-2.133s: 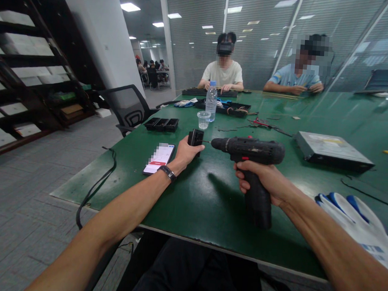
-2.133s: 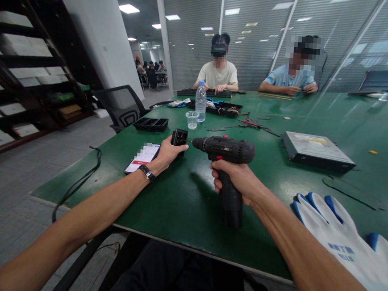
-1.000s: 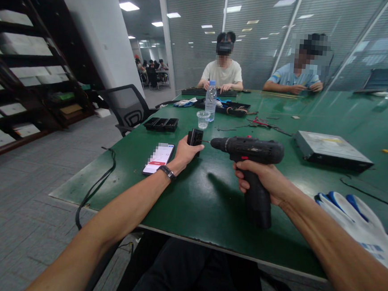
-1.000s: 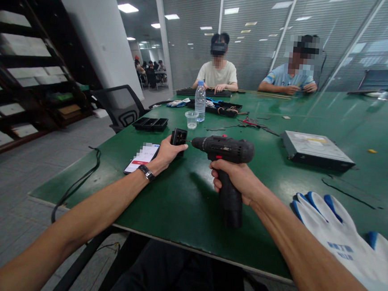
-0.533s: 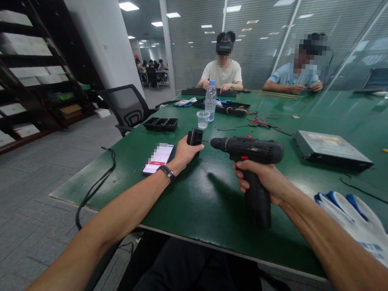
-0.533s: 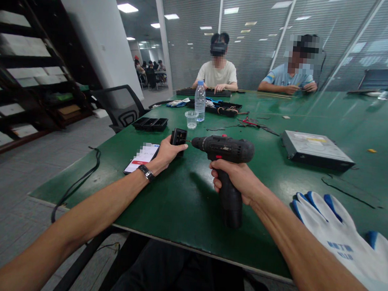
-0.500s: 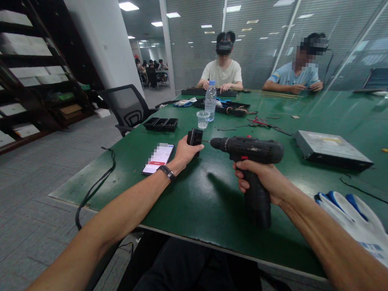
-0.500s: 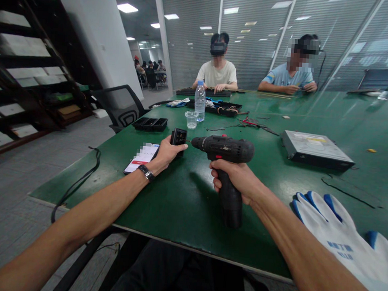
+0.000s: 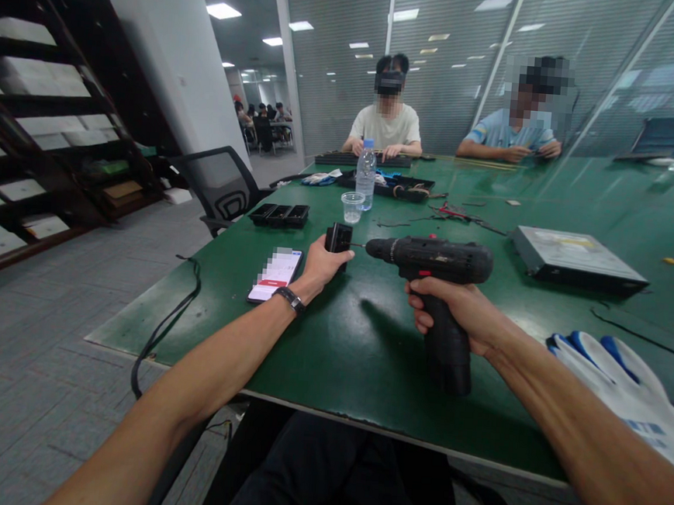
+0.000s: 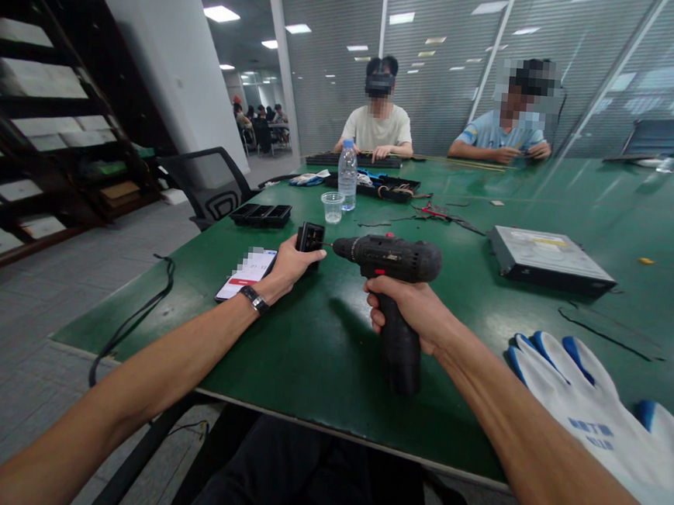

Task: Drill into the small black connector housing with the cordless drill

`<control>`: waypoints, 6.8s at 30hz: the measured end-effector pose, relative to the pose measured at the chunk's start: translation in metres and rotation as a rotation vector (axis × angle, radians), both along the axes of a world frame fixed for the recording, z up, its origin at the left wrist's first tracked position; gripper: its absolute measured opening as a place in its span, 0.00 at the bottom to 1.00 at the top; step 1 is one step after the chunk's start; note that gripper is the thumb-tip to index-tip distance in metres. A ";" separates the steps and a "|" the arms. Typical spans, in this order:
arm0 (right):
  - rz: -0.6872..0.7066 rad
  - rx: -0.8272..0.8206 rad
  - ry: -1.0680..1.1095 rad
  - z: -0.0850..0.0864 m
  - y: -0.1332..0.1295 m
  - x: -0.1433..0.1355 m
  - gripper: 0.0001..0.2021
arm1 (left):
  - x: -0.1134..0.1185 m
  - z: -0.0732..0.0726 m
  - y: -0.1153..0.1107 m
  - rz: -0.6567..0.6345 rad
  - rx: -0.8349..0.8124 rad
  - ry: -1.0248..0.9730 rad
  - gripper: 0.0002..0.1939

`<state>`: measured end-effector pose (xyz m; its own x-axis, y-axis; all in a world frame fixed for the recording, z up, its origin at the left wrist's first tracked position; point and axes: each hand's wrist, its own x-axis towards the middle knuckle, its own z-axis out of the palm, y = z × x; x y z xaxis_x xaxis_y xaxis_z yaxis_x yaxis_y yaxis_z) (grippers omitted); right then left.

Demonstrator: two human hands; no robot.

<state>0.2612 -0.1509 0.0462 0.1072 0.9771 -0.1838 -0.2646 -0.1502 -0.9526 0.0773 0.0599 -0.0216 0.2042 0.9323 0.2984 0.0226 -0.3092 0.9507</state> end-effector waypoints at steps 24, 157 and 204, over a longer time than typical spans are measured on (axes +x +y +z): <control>0.005 0.004 -0.005 0.000 0.000 0.000 0.11 | 0.000 0.003 -0.003 0.012 -0.010 0.014 0.20; -0.001 -0.011 -0.007 -0.001 0.001 0.000 0.12 | 0.001 0.002 -0.003 0.011 0.008 0.031 0.22; -0.001 -0.003 -0.009 0.000 0.001 0.000 0.09 | 0.001 0.003 -0.004 0.000 -0.001 0.006 0.22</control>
<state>0.2612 -0.1502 0.0459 0.1095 0.9765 -0.1854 -0.2557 -0.1526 -0.9547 0.0779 0.0558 -0.0187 0.2056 0.9326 0.2966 0.0286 -0.3087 0.9507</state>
